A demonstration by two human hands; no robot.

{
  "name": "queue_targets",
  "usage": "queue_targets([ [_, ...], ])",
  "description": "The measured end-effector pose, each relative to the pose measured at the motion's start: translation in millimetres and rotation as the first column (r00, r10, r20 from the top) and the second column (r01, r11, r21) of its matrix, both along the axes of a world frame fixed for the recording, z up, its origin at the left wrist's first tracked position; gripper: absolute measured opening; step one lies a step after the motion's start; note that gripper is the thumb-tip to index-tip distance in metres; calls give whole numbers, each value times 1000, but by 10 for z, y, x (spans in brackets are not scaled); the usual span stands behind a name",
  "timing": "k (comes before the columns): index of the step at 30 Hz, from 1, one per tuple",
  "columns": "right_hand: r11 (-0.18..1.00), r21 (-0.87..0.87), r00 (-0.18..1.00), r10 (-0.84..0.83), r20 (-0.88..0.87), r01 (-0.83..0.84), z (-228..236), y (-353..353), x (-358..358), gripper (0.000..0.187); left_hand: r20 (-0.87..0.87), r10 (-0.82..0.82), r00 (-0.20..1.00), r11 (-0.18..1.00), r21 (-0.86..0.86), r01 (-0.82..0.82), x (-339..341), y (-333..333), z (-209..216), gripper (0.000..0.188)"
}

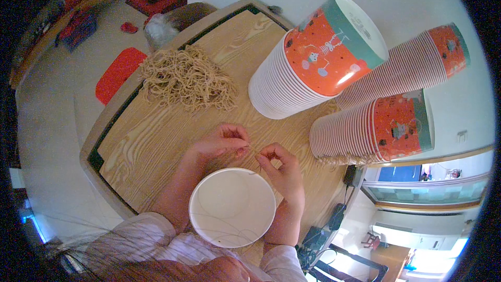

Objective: Attaching thin strings to the rims of paper buckets for packaging.

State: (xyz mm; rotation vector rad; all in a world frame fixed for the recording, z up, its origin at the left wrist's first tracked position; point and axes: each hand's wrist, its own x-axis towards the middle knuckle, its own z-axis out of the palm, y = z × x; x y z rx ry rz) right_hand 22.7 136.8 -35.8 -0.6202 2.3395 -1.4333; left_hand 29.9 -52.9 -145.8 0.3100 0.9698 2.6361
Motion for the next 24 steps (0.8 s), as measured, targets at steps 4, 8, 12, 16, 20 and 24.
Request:
queue_targets([
  [4,1000,17,1000,2,-14,-2,10,13,1,4,-19,-8,1000,999,49,9,-13,6,57,12],
  [8,1000,21,1000,-9,-13,9,22,-15,6,4,5,-56,998,994,-96,56,12,-26,232,14],
  [12,1000,19,1000,8,2,-8,8,-66,15,4,43,-48,998,986,-156,54,45,-36,193,16],
  [16,998,57,1000,-6,0,6,-26,-44,5,4,29,-45,999,989,-140,49,12,-23,114,16],
  [20,995,-62,991,-72,112,80,-116,3,-28,6,-12,-51,999,968,-248,46,19,-21,166,15],
  [24,962,-263,985,-33,168,77,-136,-76,-105,12,17,-36,999,967,-250,39,-32,-25,96,17],
])
